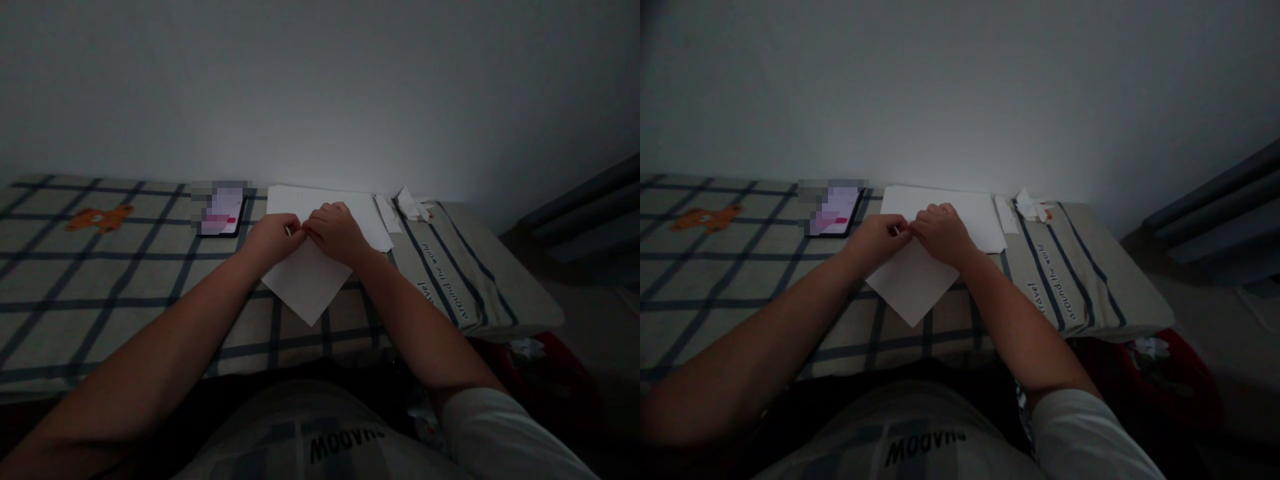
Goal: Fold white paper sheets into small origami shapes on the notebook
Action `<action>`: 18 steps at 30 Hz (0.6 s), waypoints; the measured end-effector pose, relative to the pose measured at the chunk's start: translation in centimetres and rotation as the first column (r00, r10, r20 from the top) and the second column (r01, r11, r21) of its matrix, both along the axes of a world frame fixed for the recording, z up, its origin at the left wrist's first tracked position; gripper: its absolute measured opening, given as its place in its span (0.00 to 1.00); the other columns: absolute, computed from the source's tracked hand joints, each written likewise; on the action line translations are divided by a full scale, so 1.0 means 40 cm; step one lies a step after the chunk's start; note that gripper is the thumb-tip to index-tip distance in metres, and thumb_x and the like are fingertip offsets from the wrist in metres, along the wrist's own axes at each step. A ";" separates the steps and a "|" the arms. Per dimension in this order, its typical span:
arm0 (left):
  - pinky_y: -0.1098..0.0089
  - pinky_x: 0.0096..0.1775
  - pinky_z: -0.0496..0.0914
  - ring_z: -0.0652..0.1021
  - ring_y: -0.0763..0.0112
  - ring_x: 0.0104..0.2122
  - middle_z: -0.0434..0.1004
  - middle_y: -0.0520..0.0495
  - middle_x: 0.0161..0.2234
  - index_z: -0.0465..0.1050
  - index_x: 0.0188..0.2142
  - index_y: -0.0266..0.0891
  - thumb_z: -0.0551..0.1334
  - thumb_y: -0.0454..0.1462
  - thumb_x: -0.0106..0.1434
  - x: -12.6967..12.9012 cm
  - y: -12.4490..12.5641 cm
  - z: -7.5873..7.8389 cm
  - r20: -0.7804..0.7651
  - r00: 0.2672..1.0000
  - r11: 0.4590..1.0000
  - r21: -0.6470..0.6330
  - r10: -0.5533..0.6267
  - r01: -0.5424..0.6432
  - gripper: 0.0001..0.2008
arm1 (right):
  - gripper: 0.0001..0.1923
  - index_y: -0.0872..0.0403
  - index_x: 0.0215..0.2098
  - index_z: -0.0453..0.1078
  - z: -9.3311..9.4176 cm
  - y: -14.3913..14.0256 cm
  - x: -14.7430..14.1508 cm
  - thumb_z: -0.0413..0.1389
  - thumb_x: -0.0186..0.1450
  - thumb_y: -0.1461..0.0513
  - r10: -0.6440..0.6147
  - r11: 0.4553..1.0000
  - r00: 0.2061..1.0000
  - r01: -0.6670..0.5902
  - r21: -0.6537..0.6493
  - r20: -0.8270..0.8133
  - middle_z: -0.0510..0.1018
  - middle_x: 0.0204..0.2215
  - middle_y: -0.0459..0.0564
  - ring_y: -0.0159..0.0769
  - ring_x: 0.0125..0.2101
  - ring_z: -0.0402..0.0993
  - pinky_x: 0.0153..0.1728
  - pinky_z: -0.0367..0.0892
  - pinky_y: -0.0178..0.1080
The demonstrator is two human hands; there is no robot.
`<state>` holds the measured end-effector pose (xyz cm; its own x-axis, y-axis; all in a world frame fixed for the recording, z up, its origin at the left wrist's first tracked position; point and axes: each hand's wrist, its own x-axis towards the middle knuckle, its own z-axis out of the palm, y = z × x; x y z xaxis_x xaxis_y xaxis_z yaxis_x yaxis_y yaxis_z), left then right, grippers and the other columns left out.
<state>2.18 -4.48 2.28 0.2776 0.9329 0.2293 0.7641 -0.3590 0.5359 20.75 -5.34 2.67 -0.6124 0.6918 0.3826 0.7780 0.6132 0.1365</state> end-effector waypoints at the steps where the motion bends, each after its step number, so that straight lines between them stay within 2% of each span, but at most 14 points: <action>1: 0.66 0.29 0.59 0.72 0.66 0.27 0.76 0.47 0.26 0.75 0.29 0.40 0.62 0.43 0.59 0.001 -0.003 0.002 -0.023 1.000 1.000 0.006 0.006 -0.006 0.09 | 0.17 0.51 0.45 0.79 0.000 0.000 0.001 0.47 0.78 0.59 0.000 1.000 1.000 0.000 -0.005 -0.001 0.82 0.41 0.51 0.42 0.44 0.68 0.47 0.52 0.46; 5: 0.66 0.30 0.59 0.73 0.66 0.28 0.78 0.46 0.29 0.77 0.31 0.41 0.63 0.43 0.60 0.004 -0.013 0.008 -0.069 0.998 0.999 0.047 0.003 0.000 0.08 | 0.18 0.51 0.43 0.79 -0.004 0.004 0.009 0.47 0.78 0.58 0.000 1.000 1.000 0.000 -0.004 -0.023 0.82 0.40 0.51 0.42 0.43 0.67 0.46 0.52 0.46; 9: 0.66 0.30 0.59 0.72 0.66 0.28 0.78 0.46 0.28 0.75 0.28 0.41 0.63 0.43 0.60 0.003 -0.010 0.006 -0.057 0.998 0.997 0.083 0.006 -0.001 0.10 | 0.17 0.51 0.43 0.78 -0.006 0.006 0.012 0.47 0.78 0.58 0.012 1.000 0.999 -0.011 0.023 -0.031 0.81 0.40 0.51 0.42 0.43 0.66 0.47 0.51 0.46; 18: 0.65 0.30 0.59 0.71 0.66 0.27 0.75 0.48 0.25 0.71 0.25 0.42 0.63 0.44 0.58 0.005 0.000 0.005 0.015 0.999 0.999 -0.014 0.048 -0.047 0.10 | 0.14 0.50 0.42 0.79 0.002 0.001 0.010 0.50 0.76 0.59 -0.026 0.998 1.000 0.027 0.062 -0.013 0.83 0.41 0.48 0.43 0.44 0.68 0.46 0.52 0.47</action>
<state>2.38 -4.46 2.48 0.2295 0.9481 0.2200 0.7718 -0.3150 0.5523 21.14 -5.31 2.75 -0.5889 0.6825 0.4329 0.7959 0.5827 0.1641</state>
